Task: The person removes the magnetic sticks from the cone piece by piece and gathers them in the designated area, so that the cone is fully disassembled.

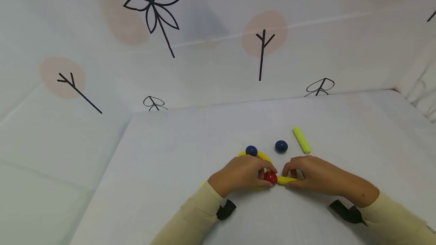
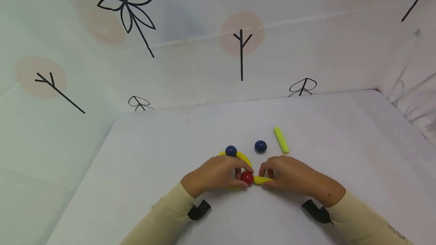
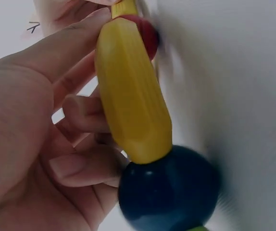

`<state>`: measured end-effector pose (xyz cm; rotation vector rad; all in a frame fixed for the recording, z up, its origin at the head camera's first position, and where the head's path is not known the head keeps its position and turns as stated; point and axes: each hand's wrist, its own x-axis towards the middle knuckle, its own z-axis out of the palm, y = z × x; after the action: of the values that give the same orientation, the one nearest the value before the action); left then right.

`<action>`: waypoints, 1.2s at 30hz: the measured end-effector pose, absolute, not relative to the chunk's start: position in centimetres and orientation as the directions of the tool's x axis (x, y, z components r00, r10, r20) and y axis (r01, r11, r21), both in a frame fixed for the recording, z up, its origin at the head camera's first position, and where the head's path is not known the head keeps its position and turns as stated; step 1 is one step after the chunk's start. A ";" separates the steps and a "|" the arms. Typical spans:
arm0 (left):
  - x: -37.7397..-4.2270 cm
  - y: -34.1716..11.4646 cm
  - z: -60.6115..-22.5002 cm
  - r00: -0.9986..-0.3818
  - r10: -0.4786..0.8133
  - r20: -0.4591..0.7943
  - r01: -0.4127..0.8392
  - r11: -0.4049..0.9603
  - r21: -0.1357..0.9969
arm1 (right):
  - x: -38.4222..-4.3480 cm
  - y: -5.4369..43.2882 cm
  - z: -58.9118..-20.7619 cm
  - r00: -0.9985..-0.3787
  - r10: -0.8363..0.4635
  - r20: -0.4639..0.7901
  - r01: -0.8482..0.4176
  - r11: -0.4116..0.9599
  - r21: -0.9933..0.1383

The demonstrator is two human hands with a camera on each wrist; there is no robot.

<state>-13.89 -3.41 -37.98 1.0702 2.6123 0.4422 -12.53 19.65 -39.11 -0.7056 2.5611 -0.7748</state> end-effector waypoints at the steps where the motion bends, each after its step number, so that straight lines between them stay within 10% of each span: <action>1: -13.9 -3.4 -38.0 -0.685 0.713 -0.151 0.623 0.680 0.386 | -12.5 19.6 -39.1 -0.806 -0.554 -0.209 -0.346 0.727 -0.592; 36: -13.7 -3.2 -38.1 -0.711 0.689 -0.142 0.603 0.701 0.381 | -13.4 20.9 -39.4 -0.690 -0.677 -0.256 -0.332 0.611 -0.719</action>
<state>-13.72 -3.20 -38.10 1.0245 2.6370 0.4488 -13.36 20.87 -39.45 -0.7950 2.3223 -0.8909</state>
